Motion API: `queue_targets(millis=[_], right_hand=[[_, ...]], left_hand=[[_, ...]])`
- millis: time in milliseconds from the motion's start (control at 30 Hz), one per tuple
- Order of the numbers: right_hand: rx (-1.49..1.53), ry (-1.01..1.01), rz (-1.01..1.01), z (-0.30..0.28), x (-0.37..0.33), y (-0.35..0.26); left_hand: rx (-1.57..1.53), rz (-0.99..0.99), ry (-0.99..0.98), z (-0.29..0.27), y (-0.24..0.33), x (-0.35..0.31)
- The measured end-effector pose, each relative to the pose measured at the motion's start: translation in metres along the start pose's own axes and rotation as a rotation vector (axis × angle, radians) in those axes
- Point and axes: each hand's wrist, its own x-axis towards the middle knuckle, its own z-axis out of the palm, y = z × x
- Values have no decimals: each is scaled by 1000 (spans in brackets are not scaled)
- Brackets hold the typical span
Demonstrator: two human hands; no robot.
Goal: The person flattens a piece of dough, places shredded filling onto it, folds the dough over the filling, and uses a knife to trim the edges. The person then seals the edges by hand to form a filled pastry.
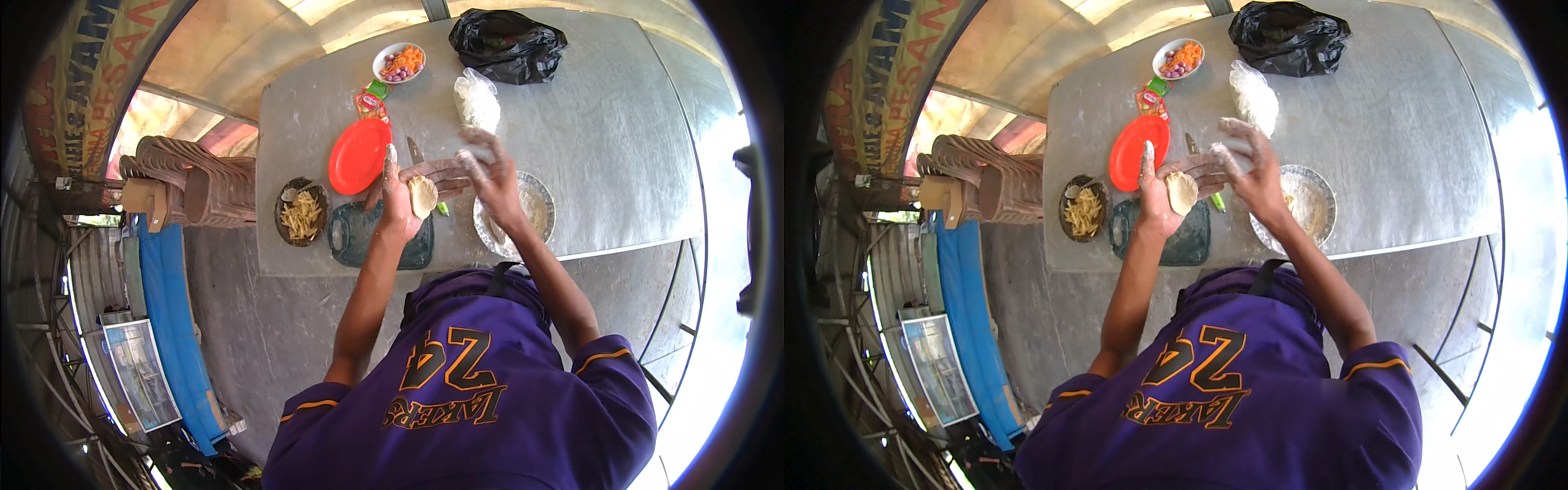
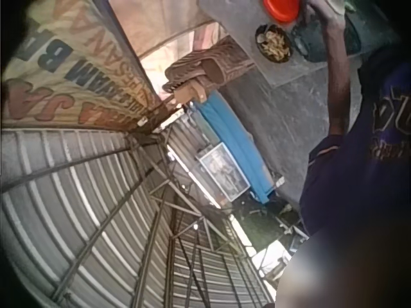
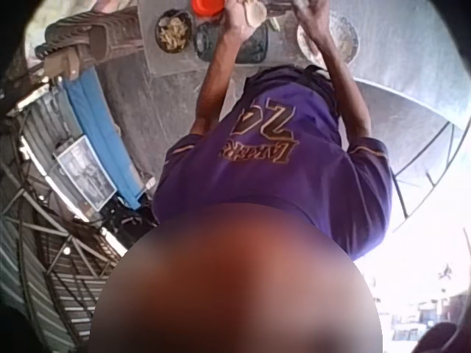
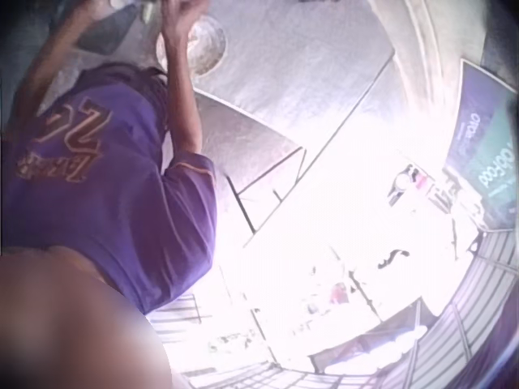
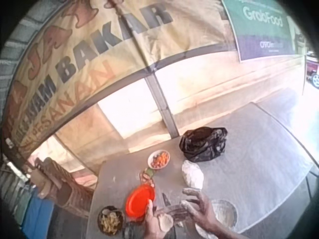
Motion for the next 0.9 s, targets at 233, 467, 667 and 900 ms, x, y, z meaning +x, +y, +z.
queue_targets(millis=[233, 467, 667, 900], right_hand=[[-325, -419, -317, -26, 19, -32], [-334, -569, -406, -21, 30, -28], [-474, -620, -439, -17, 33, -28], [-416, -640, -551, -21, 46, -41]], left_hand=[[164, -150, -17, 14, 6, 11], [130, -240, 103, 31, 11, 9], [59, -234, 143, 32, 10, 10], [-56, -230, 1, 18, 18, 5]])
